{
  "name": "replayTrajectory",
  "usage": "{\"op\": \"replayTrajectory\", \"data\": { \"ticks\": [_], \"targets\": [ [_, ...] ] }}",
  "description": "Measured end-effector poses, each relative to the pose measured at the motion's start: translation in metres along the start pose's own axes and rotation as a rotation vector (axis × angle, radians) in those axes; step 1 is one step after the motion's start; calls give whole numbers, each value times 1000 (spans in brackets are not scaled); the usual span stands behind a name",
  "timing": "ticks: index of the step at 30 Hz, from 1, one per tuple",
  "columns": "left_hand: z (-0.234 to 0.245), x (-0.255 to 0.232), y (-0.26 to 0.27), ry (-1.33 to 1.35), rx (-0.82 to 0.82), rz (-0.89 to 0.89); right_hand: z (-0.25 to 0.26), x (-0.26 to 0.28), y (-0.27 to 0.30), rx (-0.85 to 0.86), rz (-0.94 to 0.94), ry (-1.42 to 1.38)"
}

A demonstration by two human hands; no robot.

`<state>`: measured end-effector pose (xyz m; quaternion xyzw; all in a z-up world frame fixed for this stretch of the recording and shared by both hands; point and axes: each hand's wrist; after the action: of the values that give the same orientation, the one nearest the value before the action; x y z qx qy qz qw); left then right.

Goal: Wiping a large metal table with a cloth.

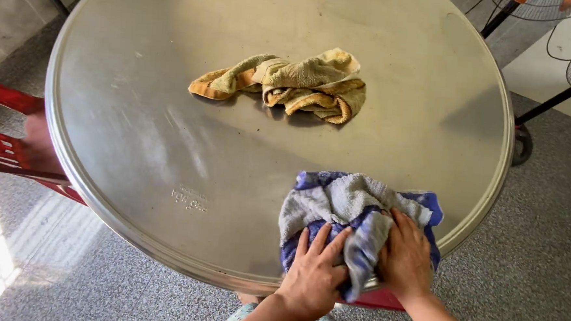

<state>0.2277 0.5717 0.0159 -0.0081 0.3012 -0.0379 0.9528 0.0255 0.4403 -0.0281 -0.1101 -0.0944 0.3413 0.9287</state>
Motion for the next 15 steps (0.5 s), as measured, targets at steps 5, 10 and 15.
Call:
{"op": "replayTrajectory", "data": {
  "ticks": [5,10,15],
  "targets": [
    [-5,10,11,54,-142,2,-2,17,0,-42,-59,-19],
    [12,36,38,14,-263,59,5,85,6,-60,39,-212],
    [37,78,71,0,-416,197,6,152,-5,-25,271,-344]
  ]
}}
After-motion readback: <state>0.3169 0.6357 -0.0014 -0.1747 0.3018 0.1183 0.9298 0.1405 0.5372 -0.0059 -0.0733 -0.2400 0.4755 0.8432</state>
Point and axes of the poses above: each hand's wrist, its own y-axis away from the middle knuckle, its own z-axis out of the back of the hand, x = y × z, and after that the axes turned 7 degrees about z, right-handed
